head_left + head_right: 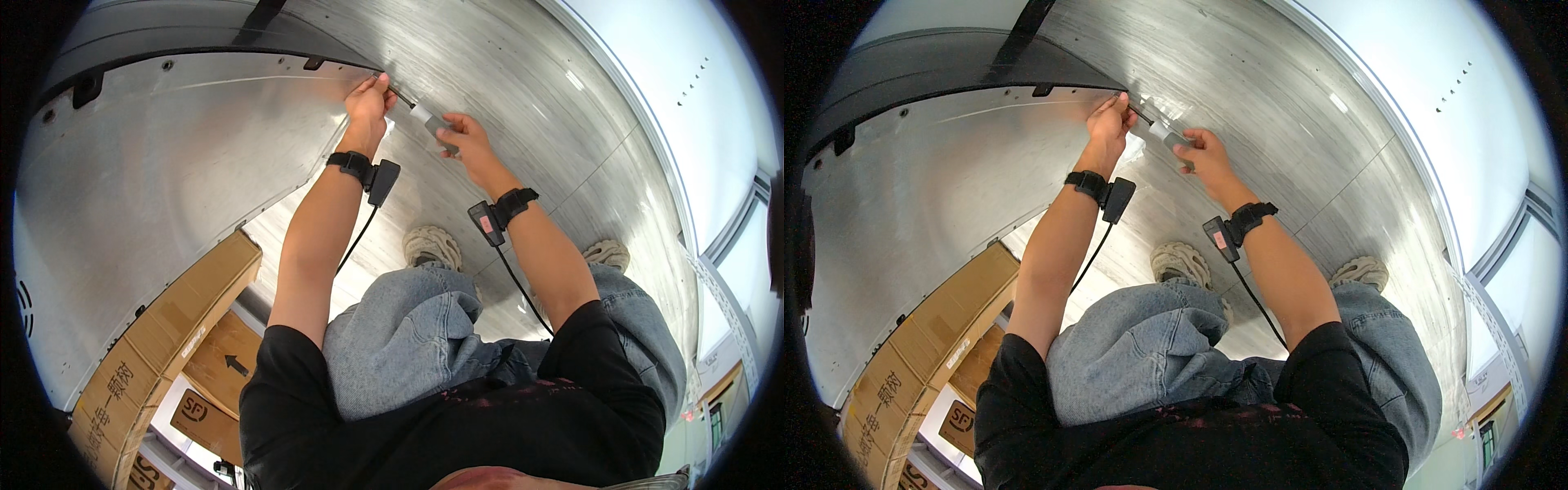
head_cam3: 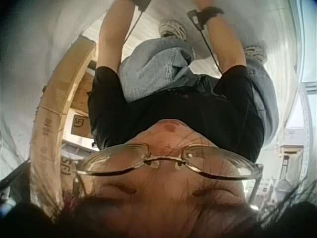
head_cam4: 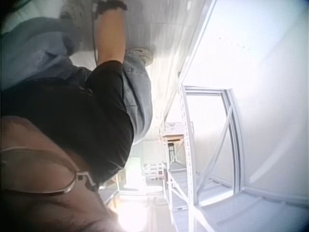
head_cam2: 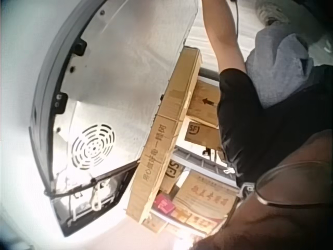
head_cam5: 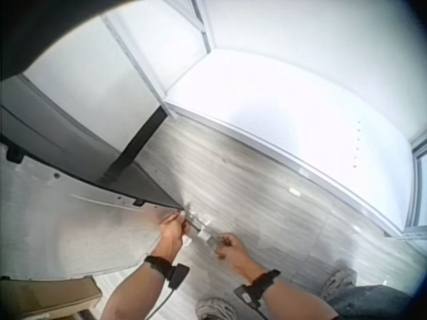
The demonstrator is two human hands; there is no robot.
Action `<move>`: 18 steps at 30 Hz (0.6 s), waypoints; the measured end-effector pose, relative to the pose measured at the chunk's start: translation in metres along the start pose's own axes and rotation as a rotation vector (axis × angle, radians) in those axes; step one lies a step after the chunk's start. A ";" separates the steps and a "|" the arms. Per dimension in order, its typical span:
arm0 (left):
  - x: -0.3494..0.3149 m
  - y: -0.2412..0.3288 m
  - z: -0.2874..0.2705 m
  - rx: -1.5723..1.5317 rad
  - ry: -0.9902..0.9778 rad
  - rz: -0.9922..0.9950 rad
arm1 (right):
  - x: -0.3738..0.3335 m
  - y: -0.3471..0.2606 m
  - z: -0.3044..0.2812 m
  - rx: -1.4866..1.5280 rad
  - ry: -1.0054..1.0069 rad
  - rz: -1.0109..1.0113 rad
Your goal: The person uses a screwdriver to fasten screws into the back panel of a white electronic device mounted on a wall. They repeatedly insert screws and tighten them to secure the panel.
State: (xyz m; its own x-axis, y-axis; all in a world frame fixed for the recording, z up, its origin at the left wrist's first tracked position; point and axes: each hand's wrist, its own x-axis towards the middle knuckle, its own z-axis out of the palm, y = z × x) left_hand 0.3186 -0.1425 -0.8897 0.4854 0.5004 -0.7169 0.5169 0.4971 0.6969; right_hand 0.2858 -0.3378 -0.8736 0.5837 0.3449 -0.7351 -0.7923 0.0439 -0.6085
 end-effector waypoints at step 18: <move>0.004 -0.007 0.000 -0.003 -0.012 0.020 | 0.011 0.019 -0.013 -0.017 -0.050 -0.070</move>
State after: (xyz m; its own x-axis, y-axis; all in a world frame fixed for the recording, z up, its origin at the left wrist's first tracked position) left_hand 0.3173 -0.1437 -0.8976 0.5038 0.5018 -0.7031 0.5051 0.4892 0.7110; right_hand 0.2794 -0.3454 -0.8965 0.6275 0.3875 -0.6753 -0.7467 0.0541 -0.6629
